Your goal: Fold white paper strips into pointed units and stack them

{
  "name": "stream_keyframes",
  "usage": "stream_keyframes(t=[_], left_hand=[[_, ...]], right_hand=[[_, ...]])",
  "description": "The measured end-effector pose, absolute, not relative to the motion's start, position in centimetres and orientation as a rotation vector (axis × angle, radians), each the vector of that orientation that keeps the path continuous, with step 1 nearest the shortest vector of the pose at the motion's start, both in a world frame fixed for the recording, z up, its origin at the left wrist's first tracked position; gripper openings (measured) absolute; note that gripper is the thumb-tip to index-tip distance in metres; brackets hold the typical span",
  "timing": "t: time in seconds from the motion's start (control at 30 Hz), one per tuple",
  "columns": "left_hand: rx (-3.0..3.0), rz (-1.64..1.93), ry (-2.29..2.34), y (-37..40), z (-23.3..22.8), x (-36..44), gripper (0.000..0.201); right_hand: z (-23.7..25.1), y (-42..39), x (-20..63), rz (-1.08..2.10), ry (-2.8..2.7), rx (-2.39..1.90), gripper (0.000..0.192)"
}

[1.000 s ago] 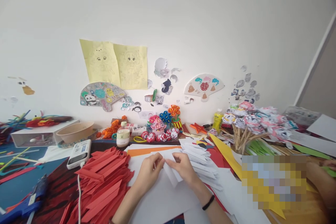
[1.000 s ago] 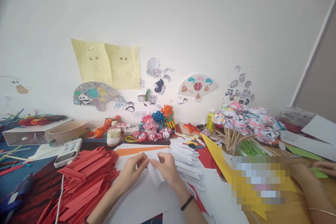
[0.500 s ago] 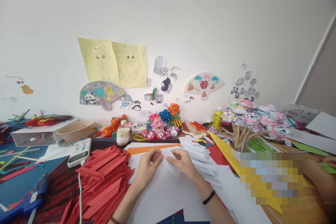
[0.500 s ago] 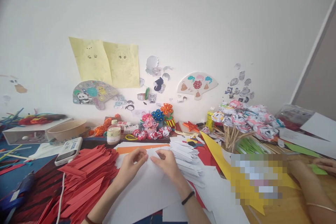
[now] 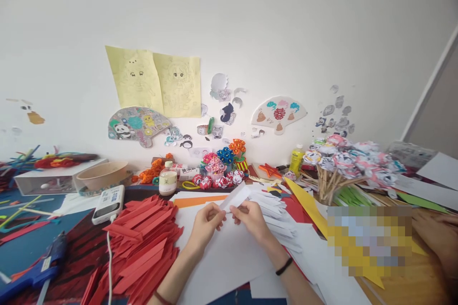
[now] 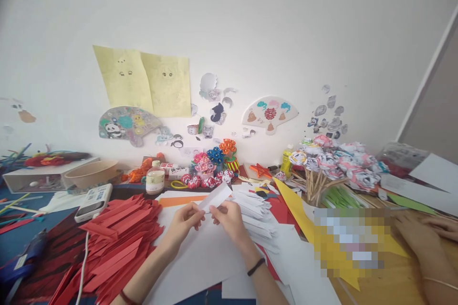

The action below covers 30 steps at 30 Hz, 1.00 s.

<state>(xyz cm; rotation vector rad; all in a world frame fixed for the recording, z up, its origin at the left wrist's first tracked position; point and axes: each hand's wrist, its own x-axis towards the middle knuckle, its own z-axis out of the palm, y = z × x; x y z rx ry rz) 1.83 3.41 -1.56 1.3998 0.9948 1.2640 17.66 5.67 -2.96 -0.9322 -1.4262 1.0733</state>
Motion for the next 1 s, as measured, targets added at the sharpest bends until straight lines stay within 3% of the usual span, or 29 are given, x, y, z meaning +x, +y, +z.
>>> stream_keyframes(t=[0.27, 0.57, 0.87, 1.0], left_hand=[[1.41, 1.307, 1.016, 3.5, -2.3, 2.0, 0.026], [1.694, 1.214, 1.185, 3.1, -2.2, 2.2, 0.028], [1.47, 1.209, 0.95, 3.2, -2.6, 3.0, 0.03], [1.597, 1.097, 1.048, 3.4, -2.9, 2.6, 0.026]], right_hand=[[-2.8, 5.6, 17.1, 1.197, -1.442, -0.833, 0.039], [-2.9, 5.4, 17.7, 1.057, -1.532, -0.952, 0.033], [-2.8, 5.4, 17.5, 1.196, -1.381, -0.976, 0.031], [-3.1, 5.7, 17.8, 1.163, -1.365, -1.033, 0.03]])
